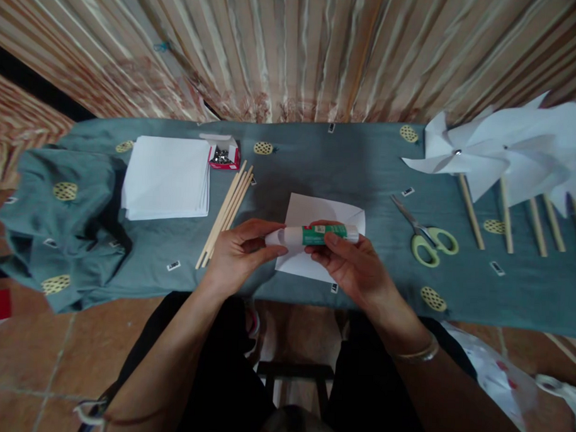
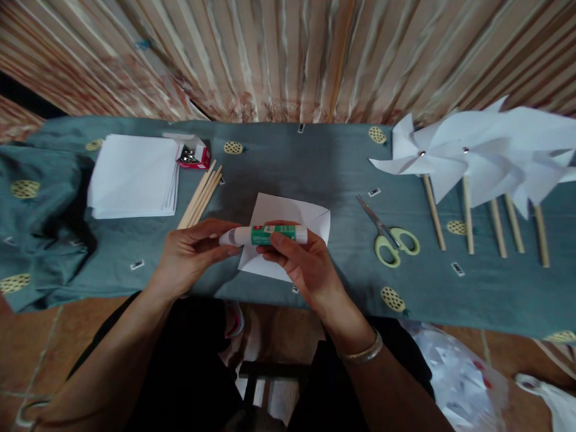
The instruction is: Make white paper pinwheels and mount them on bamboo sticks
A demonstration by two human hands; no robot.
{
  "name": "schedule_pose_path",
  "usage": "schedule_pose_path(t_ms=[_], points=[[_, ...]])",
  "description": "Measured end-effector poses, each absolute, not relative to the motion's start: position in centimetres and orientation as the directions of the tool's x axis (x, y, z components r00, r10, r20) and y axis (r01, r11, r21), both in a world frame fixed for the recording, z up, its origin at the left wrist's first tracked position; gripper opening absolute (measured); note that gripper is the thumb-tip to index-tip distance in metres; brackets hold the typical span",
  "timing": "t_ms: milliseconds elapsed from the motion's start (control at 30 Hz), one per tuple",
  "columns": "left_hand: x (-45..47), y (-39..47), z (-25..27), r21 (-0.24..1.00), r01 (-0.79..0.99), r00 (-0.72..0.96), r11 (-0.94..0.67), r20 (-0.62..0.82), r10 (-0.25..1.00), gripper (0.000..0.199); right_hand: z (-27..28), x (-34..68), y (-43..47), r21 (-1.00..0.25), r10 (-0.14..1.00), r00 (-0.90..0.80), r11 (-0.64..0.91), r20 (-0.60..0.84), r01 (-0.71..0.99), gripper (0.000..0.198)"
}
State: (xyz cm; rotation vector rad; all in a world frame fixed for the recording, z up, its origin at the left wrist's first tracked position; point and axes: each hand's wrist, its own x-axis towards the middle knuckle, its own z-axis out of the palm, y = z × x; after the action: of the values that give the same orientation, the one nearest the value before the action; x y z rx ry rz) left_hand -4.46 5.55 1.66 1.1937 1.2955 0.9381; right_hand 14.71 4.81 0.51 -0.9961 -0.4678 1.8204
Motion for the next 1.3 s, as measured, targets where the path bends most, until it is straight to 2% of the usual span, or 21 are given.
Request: schedule_pose_path(t_ms=[600,933,1033,1133,1233,1300], points=[[-4.5,4.2,1.6,0.981,0.172,0.157,0.09,-0.117,0.981,0.025,0.5,14.3,4.2,-0.779,0.905,-0.129,-0.417,-0.406,-0.468,0.027],[-3.7,3.2,1.2,0.978,0.208,0.174,0.034,-0.071,0.982,0.026,0.5,13.4,3.4,-0.877,0.936,-0.157,-0.35,-0.315,-0.329,0.025],[-4.6,3.4,1.0,0.969,0.236,0.095,0.071,-0.096,0.991,0.026,0.7,13.7,3.1,-0.932,0.957,-0.151,-0.279,-0.248,-0.233,0.025],[-7.6,3.8,0.4,0.948,0.302,-0.14,0.099,-0.058,0.988,0.026,0.6,15.1,2.7,-0.984,0.986,-0.027,-0.164,-0.163,-0.064,0.029],[-11.4,4.2,-0.3,0.919,0.384,-0.36,0.09,0.06,0.931,0.024,0.2,17.5,2.1,-0.973,0.999,0.05,-0.027,-0.016,0.228,0.022],[-13.1,4.4,-0.4,0.89,0.45,-0.352,0.076,0.099,0.931,0.022,-0.1,19.2,1.6,-0.902,0.996,0.027,0.067,0.086,0.427,0.019]])
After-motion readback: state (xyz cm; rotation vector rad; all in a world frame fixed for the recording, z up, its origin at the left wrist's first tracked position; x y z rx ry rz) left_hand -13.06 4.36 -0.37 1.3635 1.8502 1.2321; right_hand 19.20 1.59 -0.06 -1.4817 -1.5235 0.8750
